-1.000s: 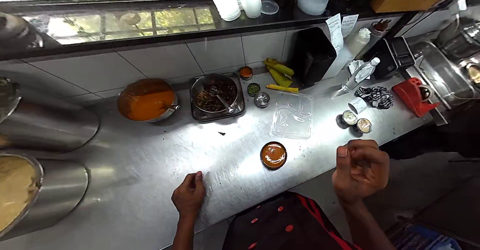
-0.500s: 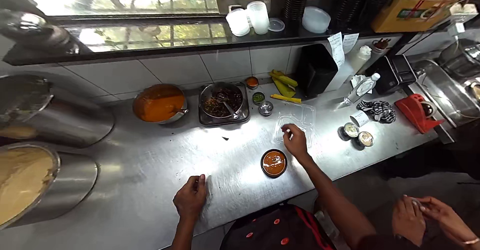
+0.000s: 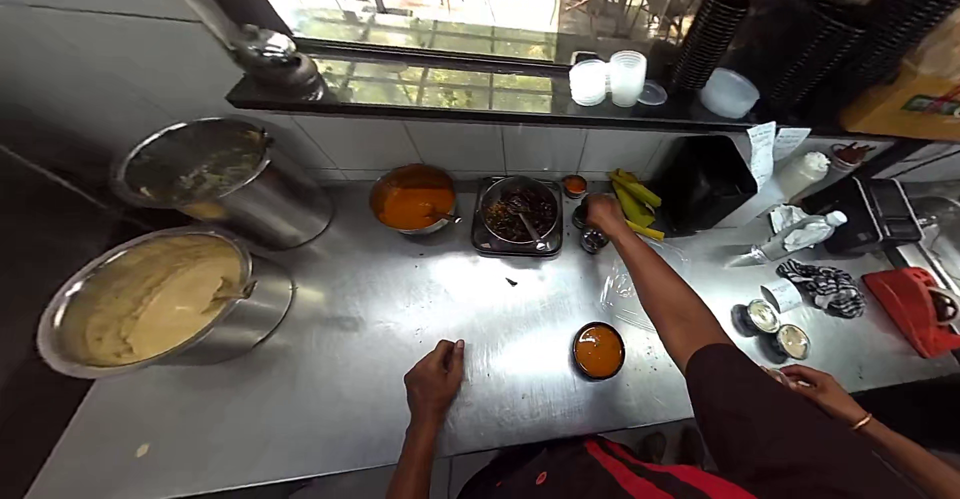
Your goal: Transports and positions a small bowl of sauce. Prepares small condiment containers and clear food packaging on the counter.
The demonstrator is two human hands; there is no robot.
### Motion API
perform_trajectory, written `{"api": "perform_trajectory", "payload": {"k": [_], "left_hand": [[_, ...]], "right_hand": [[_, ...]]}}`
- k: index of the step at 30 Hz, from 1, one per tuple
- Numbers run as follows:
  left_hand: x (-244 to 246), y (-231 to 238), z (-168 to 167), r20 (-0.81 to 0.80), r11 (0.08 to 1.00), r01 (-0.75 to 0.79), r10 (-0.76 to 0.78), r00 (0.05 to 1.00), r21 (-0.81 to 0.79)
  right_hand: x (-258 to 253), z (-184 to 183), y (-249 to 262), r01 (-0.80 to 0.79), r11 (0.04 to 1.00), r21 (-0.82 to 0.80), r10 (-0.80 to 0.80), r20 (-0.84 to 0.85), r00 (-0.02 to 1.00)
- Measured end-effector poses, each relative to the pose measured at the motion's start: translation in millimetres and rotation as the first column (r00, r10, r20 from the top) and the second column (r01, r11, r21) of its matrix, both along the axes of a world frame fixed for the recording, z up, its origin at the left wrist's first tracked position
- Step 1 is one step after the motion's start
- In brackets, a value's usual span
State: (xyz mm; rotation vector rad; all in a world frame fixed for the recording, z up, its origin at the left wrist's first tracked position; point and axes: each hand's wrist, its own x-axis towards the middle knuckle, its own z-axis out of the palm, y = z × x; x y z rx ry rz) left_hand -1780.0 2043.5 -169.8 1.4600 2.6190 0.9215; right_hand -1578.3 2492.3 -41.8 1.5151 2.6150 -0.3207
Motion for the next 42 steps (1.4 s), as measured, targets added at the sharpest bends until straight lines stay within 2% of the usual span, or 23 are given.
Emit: {"api": "perform_trajectory", "payload": {"k": [3,6,9,11,13,17,21,24,27,29,31,32,35,37,38,40,42], "left_hand": [[0,1,-3,0.011,1.000,-0.007,0.008,1.000,-0.011],[1,2,-3,0.008,1.000,-0.009,0.009,1.000,0.005],[1,3,-2,0.011,1.000,-0.015,0.014,1.000,0.016],[1,2,-2,0.014,1.000,-0.018,0.018,1.000,0.020],[1,1,-3,0.030,1.000,-0.014,0.014,0.999,0.012],[0,1,-3,0.031,1.000,-0.011,0.011,0.999,0.017],[0,0,-3,0.032,0.999,-0.010,0.008,0.999,0.033],[0,1,4,0.042,1.000,-0.008,0.007,0.999,0.019],[5,-3,16,0.081,1.000,0.009,-0.007,0.997,-0.017],[6,-4,16,0.093,1.000,0.015,-0.013,0.996,-0.025],[4,-3,13,0.081,1.000,0.015,-0.013,0.997,-0.019],[4,-4,13,0.080,1.000,0.017,-0.015,0.997,-0.017],[3,-4,14,0.088,1.000,0.022,-0.021,0.996,-0.009],[3,-5,17,0.098,1.000,0.030,-0.030,0.995,-0.002],[2,-5,18,0.102,0.999,0.033,-0.032,0.994,-0.005],[3,-5,18,0.105,0.999,0.033,-0.031,0.994,-0.017],[3,-3,20,0.101,0.999,0.030,-0.027,0.995,-0.027]], "right_hand": [[-9,1,1,0.017,0.999,-0.029,-0.014,0.100,0.995],[-7,-3,8,0.032,0.997,-0.069,-0.025,0.093,0.995],[2,-1,23,0.018,0.989,-0.146,-0.021,-0.021,1.000],[13,2,32,-0.002,0.981,-0.196,-0.029,-0.156,0.987],[24,4,34,0.029,0.955,-0.295,-0.121,-0.298,0.947],[35,15,23,0.080,0.808,-0.584,-0.420,-0.474,0.774],[49,26,0,-0.066,0.693,-0.718,-0.580,-0.610,0.541],[65,52,-39,-0.252,0.678,-0.690,-0.593,-0.717,0.367],[87,85,-103,-0.321,0.760,-0.566,-0.502,-0.824,0.265],[103,98,-153,-0.245,0.868,-0.431,-0.358,-0.887,0.292],[117,93,-197,-0.085,0.970,-0.228,-0.172,-0.888,0.427],[124,80,-217,-0.028,0.990,-0.137,-0.106,-0.863,0.493],[140,29,-265,0.016,0.995,-0.096,-0.086,-0.788,0.609],[147,14,-289,0.055,0.994,-0.095,-0.108,-0.758,0.644],[146,24,-298,0.096,0.991,-0.097,-0.136,-0.762,0.634],[134,89,-316,0.212,0.963,-0.167,-0.265,-0.736,0.623],[127,124,-325,0.237,0.971,-0.042,-0.177,-0.793,0.583]]}}
